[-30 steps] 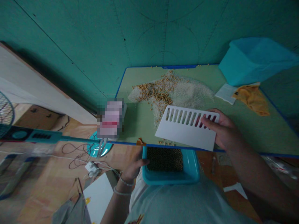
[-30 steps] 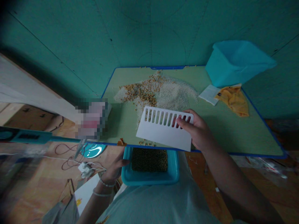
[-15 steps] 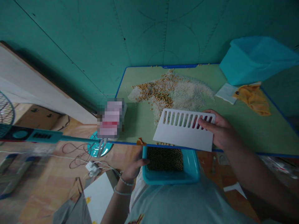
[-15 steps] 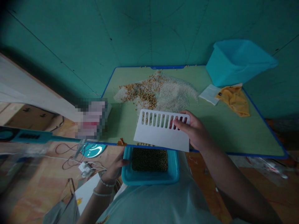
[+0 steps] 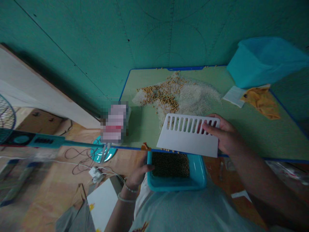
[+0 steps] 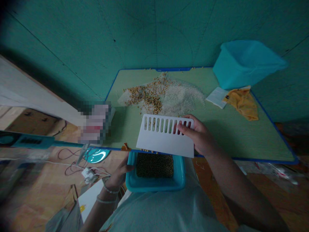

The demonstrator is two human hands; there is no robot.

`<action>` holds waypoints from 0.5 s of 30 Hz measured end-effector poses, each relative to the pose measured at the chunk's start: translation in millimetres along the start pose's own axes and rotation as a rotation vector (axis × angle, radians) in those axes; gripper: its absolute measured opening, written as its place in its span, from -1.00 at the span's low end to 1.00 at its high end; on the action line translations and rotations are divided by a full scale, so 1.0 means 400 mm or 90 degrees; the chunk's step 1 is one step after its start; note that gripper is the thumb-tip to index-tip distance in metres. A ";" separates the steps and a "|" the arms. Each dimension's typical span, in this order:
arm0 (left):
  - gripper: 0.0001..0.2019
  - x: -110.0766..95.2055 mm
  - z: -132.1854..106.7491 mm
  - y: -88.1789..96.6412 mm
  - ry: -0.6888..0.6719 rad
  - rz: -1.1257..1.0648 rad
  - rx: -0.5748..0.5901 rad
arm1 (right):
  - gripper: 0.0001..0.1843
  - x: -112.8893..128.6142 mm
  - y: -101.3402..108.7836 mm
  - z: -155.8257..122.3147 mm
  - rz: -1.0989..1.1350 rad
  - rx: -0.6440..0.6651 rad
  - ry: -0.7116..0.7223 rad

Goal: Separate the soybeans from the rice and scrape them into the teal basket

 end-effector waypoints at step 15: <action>-0.41 -0.001 0.001 -0.001 -0.019 0.017 0.010 | -0.44 -0.005 -0.003 0.002 0.021 -0.008 -0.010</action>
Point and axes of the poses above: each hand's wrist, its own z-axis towards the middle knuckle, its own y-axis out of the back of the hand, x = y × z, the point moved 7 cm from there along z, towards the middle knuckle, and after that the axes turned 14 degrees about y, right-handed, at the moved point
